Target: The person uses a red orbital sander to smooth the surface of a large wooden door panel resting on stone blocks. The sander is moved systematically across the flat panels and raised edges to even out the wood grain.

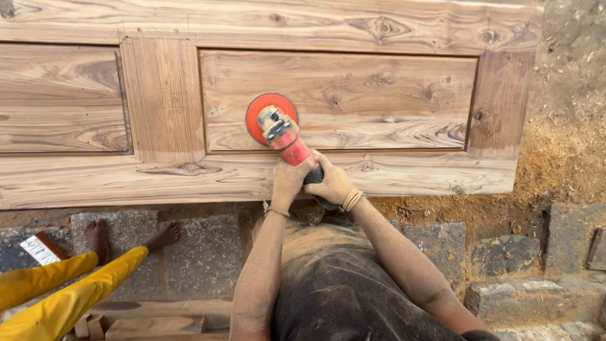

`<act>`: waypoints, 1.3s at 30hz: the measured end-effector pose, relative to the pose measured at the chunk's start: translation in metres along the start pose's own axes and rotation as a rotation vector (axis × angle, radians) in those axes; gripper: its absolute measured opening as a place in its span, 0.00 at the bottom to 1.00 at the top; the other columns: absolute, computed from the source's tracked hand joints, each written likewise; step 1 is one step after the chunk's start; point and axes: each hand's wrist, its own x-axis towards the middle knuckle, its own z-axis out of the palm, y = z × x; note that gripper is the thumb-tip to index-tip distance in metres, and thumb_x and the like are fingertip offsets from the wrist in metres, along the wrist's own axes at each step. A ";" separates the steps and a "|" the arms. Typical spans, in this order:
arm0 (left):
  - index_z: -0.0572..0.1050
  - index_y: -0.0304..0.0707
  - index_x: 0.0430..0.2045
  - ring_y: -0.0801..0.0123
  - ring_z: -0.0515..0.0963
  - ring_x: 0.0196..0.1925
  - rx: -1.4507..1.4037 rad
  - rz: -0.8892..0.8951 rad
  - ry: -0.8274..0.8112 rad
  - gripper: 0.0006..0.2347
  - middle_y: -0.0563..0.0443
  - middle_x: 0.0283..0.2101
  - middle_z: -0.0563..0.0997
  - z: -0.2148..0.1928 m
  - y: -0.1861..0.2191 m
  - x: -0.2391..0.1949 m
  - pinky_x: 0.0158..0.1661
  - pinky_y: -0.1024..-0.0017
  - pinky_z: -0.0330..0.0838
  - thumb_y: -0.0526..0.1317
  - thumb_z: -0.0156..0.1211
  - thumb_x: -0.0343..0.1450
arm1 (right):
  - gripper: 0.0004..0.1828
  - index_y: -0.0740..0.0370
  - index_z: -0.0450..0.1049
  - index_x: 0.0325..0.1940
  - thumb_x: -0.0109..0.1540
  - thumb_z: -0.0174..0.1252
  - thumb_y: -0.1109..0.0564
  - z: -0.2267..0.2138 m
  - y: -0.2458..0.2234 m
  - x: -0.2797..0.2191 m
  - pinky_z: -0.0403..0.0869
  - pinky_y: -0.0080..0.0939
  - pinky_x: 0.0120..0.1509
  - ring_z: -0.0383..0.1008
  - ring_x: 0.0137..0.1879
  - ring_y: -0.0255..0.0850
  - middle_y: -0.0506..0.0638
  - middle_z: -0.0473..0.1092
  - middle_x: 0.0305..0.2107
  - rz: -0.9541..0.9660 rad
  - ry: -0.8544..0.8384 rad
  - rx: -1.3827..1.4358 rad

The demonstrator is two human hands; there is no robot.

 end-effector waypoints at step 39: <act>0.75 0.21 0.44 0.41 0.84 0.47 0.533 0.065 -0.473 0.41 0.27 0.43 0.82 0.341 0.012 -0.011 0.49 0.56 0.78 0.66 0.66 0.53 | 0.29 0.66 0.63 0.56 0.52 0.64 0.62 -0.160 0.229 -0.129 0.77 0.40 0.43 0.75 0.41 0.38 0.52 0.72 0.40 0.289 0.442 0.684</act>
